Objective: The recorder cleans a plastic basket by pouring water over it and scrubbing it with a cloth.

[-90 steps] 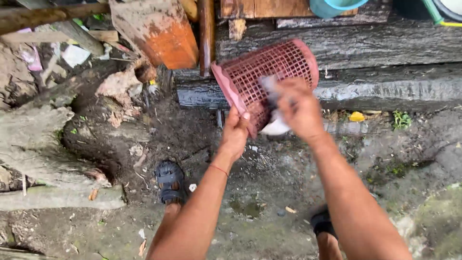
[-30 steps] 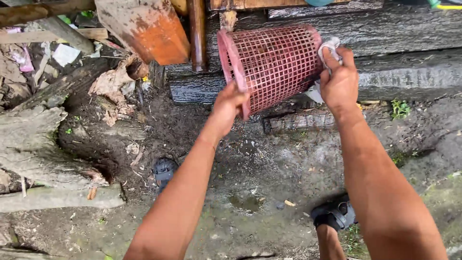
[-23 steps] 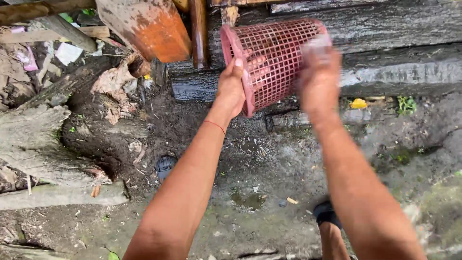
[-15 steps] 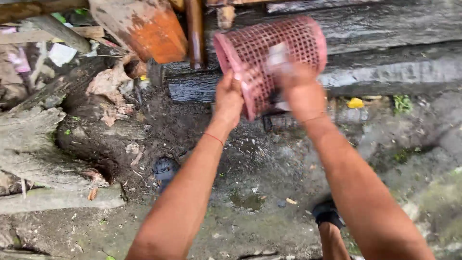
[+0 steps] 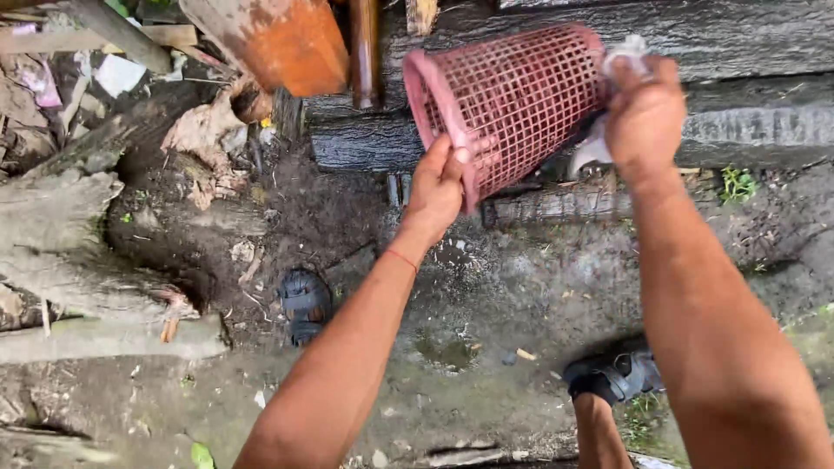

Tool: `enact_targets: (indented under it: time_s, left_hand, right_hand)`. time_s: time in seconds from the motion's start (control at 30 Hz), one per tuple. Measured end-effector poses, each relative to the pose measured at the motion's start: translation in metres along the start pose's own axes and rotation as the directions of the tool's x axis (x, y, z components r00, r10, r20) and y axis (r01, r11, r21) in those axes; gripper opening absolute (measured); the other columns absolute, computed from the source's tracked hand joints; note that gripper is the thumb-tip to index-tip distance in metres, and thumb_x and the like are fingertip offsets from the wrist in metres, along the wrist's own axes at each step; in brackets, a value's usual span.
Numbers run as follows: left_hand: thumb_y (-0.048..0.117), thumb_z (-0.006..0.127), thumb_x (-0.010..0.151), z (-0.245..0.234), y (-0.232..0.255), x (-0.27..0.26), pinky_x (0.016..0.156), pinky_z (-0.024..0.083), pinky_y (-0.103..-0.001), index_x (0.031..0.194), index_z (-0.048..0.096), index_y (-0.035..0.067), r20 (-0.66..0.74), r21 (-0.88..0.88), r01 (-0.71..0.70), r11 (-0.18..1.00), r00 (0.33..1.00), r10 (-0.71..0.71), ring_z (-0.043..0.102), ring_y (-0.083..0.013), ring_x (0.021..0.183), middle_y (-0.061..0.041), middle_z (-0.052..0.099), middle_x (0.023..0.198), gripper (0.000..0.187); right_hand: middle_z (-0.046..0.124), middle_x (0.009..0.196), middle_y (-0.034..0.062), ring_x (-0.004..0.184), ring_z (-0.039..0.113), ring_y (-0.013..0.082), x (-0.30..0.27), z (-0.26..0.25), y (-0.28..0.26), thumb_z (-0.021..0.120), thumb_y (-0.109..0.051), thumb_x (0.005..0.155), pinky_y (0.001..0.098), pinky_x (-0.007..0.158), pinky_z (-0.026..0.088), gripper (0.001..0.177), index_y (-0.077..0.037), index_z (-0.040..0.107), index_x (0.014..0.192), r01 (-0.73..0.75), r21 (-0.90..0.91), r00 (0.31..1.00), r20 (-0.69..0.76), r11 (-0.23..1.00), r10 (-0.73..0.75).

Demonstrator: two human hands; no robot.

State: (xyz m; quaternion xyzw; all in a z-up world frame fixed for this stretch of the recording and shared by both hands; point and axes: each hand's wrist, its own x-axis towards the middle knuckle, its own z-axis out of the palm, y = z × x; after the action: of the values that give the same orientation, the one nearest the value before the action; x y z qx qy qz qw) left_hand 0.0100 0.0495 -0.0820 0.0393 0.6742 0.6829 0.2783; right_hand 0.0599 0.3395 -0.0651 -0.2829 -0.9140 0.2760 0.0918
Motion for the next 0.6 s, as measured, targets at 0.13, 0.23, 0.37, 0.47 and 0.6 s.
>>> enact_targets:
  time_s: [0.13,0.23,0.37,0.47,0.6]
  left_hand:
    - [0.009,0.044,0.113,0.001,0.009,0.018,0.109,0.049,-0.032,0.14,0.054,0.005,0.111,-0.135,-0.054,0.989,0.991,0.07,0.065,-0.0187,0.121,-0.009,0.069,0.133,0.03]
    - [0.012,0.044,0.11,-0.014,0.008,0.03,0.102,0.051,-0.029,0.14,0.051,0.005,0.214,-0.181,0.044,0.982,0.977,-0.005,0.068,-0.0158,0.119,-0.008,0.069,0.134,0.032]
    - [0.018,0.05,0.107,-0.013,0.013,0.043,0.075,0.052,-0.026,0.131,0.056,0.004,0.169,-0.054,0.138,0.989,0.977,-0.127,0.062,-0.0103,0.092,-0.005,0.07,0.122,0.028]
    - [0.024,0.048,0.109,-0.016,0.003,0.056,0.063,0.047,-0.025,0.124,0.062,0.006,0.046,-0.18,0.16,0.97,0.987,-0.155,0.054,-0.0082,0.074,-0.002,0.068,0.102,0.027]
    - [0.027,0.047,0.112,-0.02,-0.002,0.054,0.056,0.043,-0.025,0.113,0.066,0.008,-0.012,-0.28,0.183,0.942,0.981,-0.195,0.047,-0.0072,0.065,0.004,0.056,0.078,0.027]
  right_hand:
    - [0.06,0.133,0.0232,0.119,0.062,0.0378,0.007,-0.036,-0.02,0.06,0.007,0.097,0.0423,0.107,0.051,0.044,-0.001,0.059,0.14,0.266,0.017,0.959,-0.11,0.964,-0.262]
    - [0.051,0.134,0.0203,0.127,0.055,0.0366,0.011,-0.027,-0.058,0.062,0.004,0.098,0.0397,0.112,0.048,0.049,0.0,0.043,0.143,0.271,0.333,0.961,-0.152,0.903,-0.232]
    - [0.046,0.141,0.018,0.134,0.053,0.0382,0.011,0.019,-0.024,0.075,0.001,0.095,0.0414,0.116,0.046,0.047,-0.005,0.053,0.137,0.27,0.313,0.963,-0.1,0.911,-0.251]
    - [0.046,0.143,0.0186,0.131,0.055,0.039,0.011,0.042,-0.049,0.075,0.0,0.097,0.0429,0.115,0.047,0.039,-0.008,0.059,0.132,0.224,0.241,0.969,-0.158,0.944,-0.189]
    - [0.063,0.128,0.0128,0.118,0.063,0.0353,-0.02,0.071,-0.096,0.063,0.003,0.094,0.0407,0.107,0.051,0.028,-0.011,0.065,0.118,0.189,0.24,0.977,-0.146,0.952,-0.157]
